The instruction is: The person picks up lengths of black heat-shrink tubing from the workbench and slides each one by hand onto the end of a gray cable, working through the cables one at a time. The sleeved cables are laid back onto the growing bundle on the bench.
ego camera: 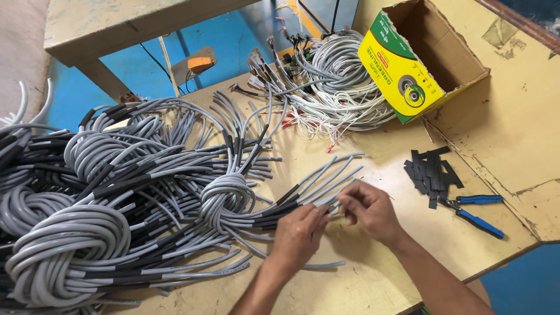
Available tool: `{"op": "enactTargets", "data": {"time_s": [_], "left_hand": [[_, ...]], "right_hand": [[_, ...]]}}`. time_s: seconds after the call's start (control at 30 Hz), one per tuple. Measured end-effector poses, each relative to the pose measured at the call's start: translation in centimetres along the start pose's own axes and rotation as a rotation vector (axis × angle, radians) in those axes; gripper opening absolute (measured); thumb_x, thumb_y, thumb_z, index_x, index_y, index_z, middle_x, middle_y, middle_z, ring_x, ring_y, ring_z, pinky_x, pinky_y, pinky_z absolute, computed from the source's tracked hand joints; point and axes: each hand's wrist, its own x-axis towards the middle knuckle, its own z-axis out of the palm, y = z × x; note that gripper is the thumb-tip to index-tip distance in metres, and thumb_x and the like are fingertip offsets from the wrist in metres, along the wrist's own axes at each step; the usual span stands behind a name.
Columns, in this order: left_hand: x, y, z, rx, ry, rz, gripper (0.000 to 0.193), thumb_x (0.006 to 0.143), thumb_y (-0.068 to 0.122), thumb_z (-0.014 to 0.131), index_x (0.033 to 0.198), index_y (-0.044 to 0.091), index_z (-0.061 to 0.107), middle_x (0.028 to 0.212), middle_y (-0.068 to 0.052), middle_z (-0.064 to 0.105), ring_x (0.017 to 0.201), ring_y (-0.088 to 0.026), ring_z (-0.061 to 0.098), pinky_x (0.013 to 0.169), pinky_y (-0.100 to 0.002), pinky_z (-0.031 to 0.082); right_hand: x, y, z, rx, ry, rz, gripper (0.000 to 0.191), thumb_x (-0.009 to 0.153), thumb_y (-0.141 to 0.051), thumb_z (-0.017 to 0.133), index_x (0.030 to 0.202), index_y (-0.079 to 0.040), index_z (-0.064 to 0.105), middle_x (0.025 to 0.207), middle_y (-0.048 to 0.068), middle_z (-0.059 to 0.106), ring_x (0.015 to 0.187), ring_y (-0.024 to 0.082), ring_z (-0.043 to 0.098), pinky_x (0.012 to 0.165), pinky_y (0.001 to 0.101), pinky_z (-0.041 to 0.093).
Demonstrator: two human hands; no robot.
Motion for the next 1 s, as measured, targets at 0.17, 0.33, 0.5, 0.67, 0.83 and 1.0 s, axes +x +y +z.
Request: {"op": "enactTargets", "data": {"time_s": [0.17,0.33,0.5,0.67,0.83,1.0], "left_hand": [[0.1,-1.1,-4.2,0.178,-0.137,-0.029,0.013,0.090,0.015,0.073,0.099,0.005,0.074,0.082,-0.011,0.068,0.077,-0.031,0.065,0.069,-0.043,0.051],[0.1,-0.6,-8.8,0.384,-0.259,-0.118,0.014,0.083,0.019,0.075,0.091,0.007,0.075,0.083,-0.009,0.067,0.087,-0.031,0.063,0.078,-0.045,0.047],[-0.1,1.0,-9.1,0.591,-0.261,-0.158,0.019,0.076,0.016,0.077,0.089,0.003,0.073,0.093,-0.012,0.064,0.093,-0.031,0.062,0.079,-0.047,0.047],[-1.0,2.4,-5.9,0.016,-0.670,-0.207,0.032,0.071,0.024,0.085,0.094,0.005,0.073,0.092,-0.014,0.062,0.091,-0.035,0.062,0.077,-0.047,0.050],[-1.5,2.3,-2.6,-0.011,-0.517,-0.033,0.014,0.086,0.017,0.075,0.096,0.006,0.074,0.092,-0.012,0.065,0.093,-0.036,0.065,0.079,-0.046,0.050],[-1.4,0.9,-1.1,-0.215,-0.258,-0.184,0.014,0.092,0.012,0.075,0.105,0.005,0.075,0.092,-0.011,0.070,0.083,-0.028,0.067,0.072,-0.037,0.053]], "right_hand": [[0.8,-0.6,-0.7,0.046,0.141,-0.074,0.014,0.099,-0.013,0.066,0.098,0.001,0.066,0.076,0.007,0.069,0.056,0.010,0.060,0.051,0.0235,0.050],[1.3,-0.9,-0.3,0.082,0.174,-0.071,0.015,0.098,-0.014,0.066,0.099,0.001,0.067,0.077,0.007,0.070,0.055,0.010,0.059,0.052,0.0233,0.049],[1.6,-0.8,-0.4,0.021,0.190,-0.016,0.014,0.098,-0.014,0.067,0.099,0.000,0.068,0.078,0.006,0.071,0.055,0.009,0.059,0.050,0.0231,0.048],[2.0,-0.4,-0.9,-0.178,0.178,-0.026,0.012,0.096,-0.013,0.070,0.100,-0.002,0.072,0.079,0.005,0.071,0.058,0.007,0.058,0.051,0.0228,0.046],[1.4,-1.9,-3.1,-0.823,0.395,-0.335,0.013,0.095,-0.016,0.073,0.107,-0.010,0.073,0.091,0.002,0.074,0.065,0.013,0.066,0.060,0.0281,0.052],[0.1,-3.8,-6.2,-1.471,0.612,-0.071,0.033,0.086,-0.027,0.080,0.115,-0.012,0.073,0.117,0.009,0.064,0.112,0.030,0.063,0.083,0.0463,0.056]]}}
